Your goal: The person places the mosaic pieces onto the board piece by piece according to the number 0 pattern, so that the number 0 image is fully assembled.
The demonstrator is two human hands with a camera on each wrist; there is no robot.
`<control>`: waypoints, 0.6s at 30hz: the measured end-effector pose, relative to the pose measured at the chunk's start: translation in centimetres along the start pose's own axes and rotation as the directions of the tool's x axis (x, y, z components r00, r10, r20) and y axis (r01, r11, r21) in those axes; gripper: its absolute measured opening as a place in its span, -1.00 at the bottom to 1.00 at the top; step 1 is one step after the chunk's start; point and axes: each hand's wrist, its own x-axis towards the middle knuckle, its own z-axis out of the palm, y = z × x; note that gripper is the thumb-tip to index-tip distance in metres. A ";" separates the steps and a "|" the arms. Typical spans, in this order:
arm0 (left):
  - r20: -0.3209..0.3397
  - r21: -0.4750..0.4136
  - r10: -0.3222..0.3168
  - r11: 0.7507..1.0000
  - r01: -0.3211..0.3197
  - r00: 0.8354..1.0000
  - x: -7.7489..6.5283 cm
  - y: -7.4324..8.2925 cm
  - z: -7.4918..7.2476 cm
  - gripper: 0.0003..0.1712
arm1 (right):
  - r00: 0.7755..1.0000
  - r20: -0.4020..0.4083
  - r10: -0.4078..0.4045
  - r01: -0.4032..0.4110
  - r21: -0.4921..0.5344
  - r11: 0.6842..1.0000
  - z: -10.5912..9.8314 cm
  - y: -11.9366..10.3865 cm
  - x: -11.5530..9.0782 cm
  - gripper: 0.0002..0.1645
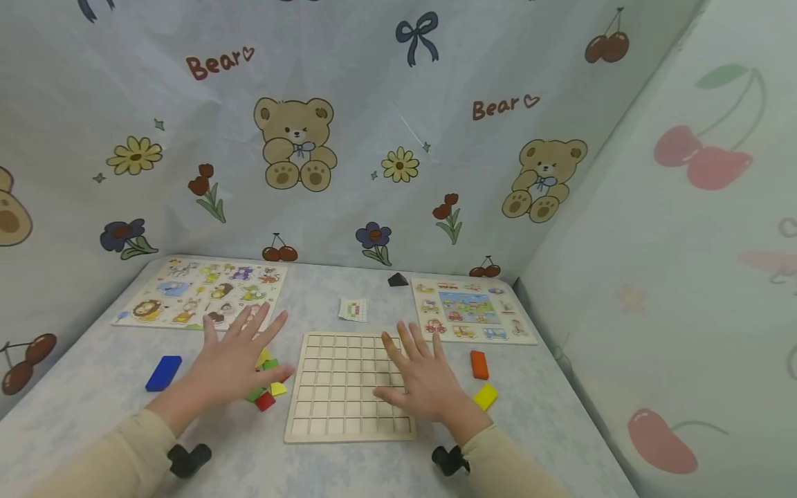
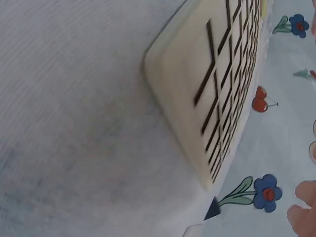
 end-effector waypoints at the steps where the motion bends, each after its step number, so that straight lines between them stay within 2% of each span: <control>1: 0.006 -0.029 -0.025 0.999 0.025 1.000 0.2 -0.1 0.0 0.11 | 1.000 0.007 0.006 -0.006 0.043 0.999 0.2 0.3 0.0 0.10; 3: 0.015 -0.101 -0.078 0.992 0.079 0.997 0.8 -0.3 0.2 -0.08 | 0.999 0.012 0.035 -0.037 0.159 0.987 0.7 1.2 0.0 0.04; 4: 0.019 -0.140 -0.109 0.984 0.110 0.994 0.9 -0.6 0.3 -0.19 | 0.998 0.013 0.060 -0.061 0.236 0.970 1.0 1.5 0.0 -0.01; 6: 0.026 -0.211 -0.167 0.963 0.169 0.986 1.0 -0.9 0.7 -0.36 | 0.993 0.008 0.120 -0.114 0.367 0.923 1.6 2.2 -0.1 -0.14; 8: 0.048 -0.270 -0.221 0.936 0.226 0.974 1.3 -1.2 1.3 -0.47 | 0.983 -0.003 0.182 -0.162 0.449 0.879 2.3 2.9 -0.2 -0.29; 10: 0.074 -0.303 -0.269 0.912 0.278 0.960 1.6 -1.5 2.1 -0.52 | 0.975 -0.007 0.221 -0.190 0.484 0.854 3.2 3.5 -0.5 -0.41; 13: 0.096 -0.313 -0.320 0.889 0.333 0.943 2.0 -1.7 3.4 -0.53 | 0.971 -0.046 0.235 -0.180 0.506 0.844 4.3 4.0 -0.8 -0.53; 15: 0.081 -0.317 -0.335 0.884 0.343 0.939 2.3 -1.8 4.2 -0.52 | 0.971 -0.050 0.235 -0.169 0.551 0.817 4.8 4.3 -1.0 -0.55; 18: 0.039 -0.306 -0.330 0.894 0.326 0.943 2.5 -1.8 5.3 -0.53 | 0.978 -0.069 0.195 -0.121 0.572 0.811 5.2 4.7 -1.4 -0.55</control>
